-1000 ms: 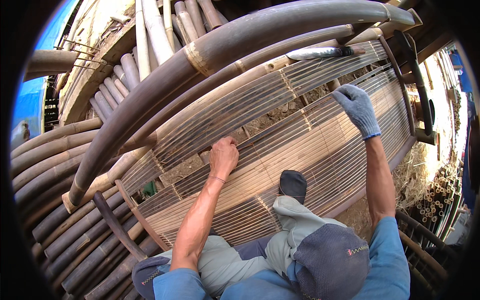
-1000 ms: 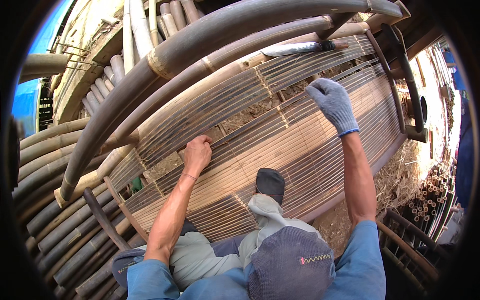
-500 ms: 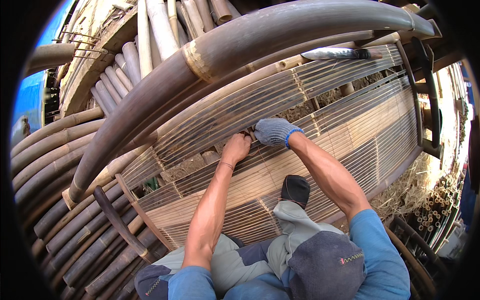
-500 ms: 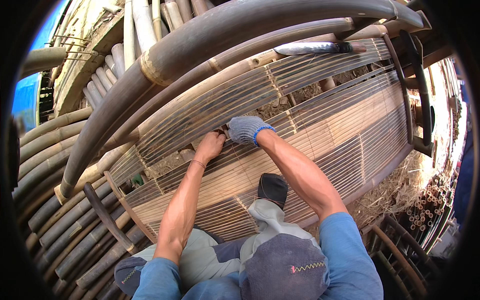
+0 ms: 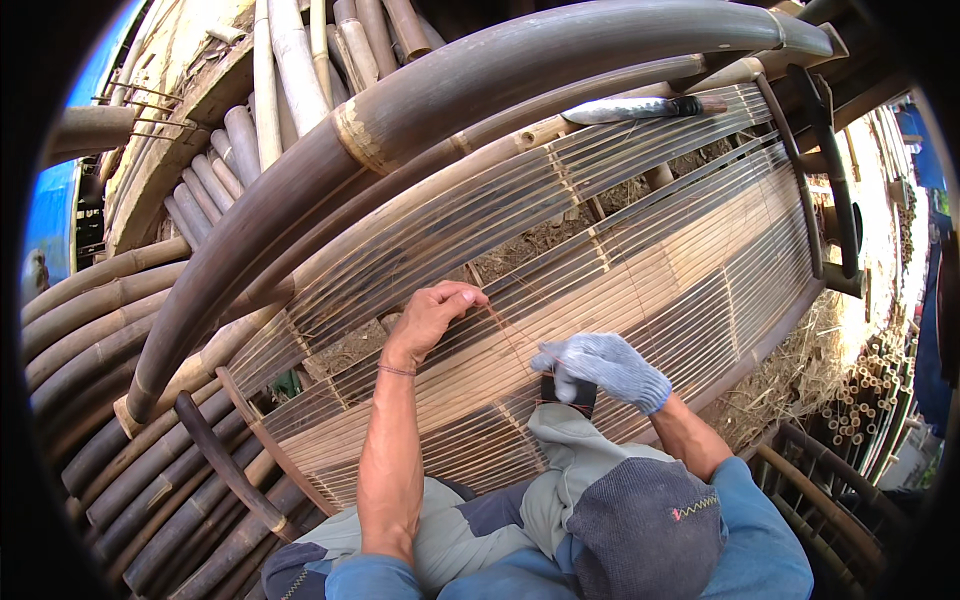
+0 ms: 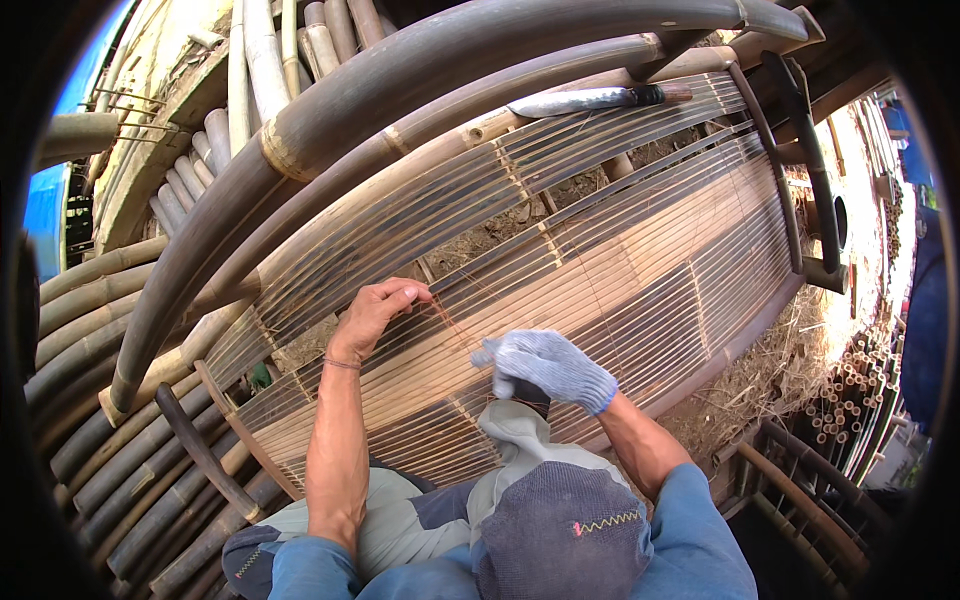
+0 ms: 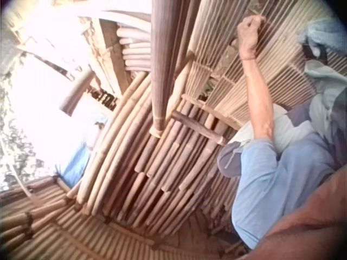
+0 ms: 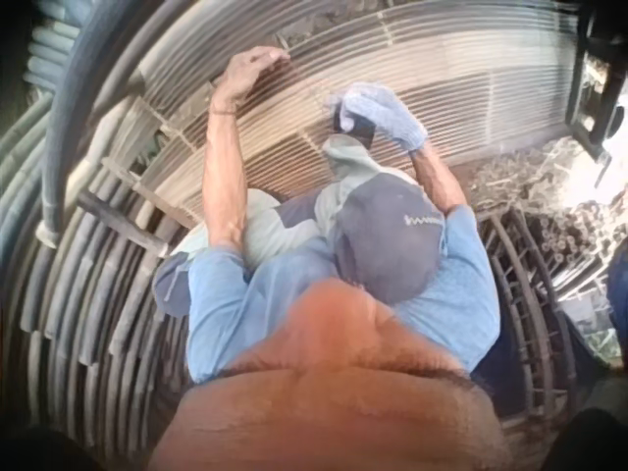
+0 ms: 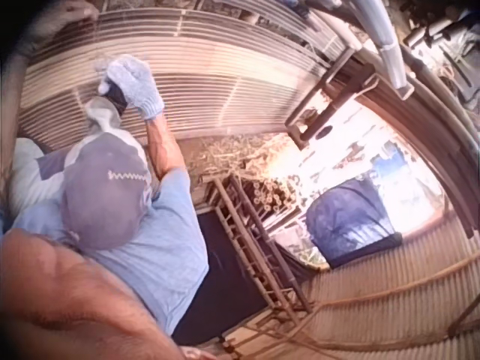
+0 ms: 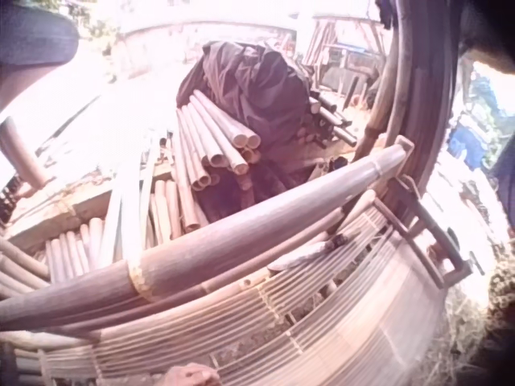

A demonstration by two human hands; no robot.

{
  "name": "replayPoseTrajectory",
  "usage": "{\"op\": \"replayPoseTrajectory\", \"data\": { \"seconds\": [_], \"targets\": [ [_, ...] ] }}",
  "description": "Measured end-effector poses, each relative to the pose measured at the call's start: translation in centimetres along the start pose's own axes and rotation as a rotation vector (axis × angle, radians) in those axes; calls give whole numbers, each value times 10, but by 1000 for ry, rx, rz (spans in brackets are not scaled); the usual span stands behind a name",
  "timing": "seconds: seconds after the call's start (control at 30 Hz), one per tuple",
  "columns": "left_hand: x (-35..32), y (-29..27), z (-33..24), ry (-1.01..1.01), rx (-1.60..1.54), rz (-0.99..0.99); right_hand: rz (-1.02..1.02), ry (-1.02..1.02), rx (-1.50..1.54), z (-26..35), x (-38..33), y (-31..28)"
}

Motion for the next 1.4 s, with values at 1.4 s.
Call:
{"op": "replayPoseTrajectory", "data": {
  "seconds": [1.4],
  "targets": [
    [40,4,61,-179,152,55,-336,-217,-695,14,103,15]
  ]
}}
Point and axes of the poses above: each hand's wrist, its own x-axis towards the middle knuckle, its own y-axis out of the palm, z = x × y, the point moved 10 cm from there along x, towards the middle knuckle, and after that the axes turned 6 degrees about -y, right-handed, at the moved point
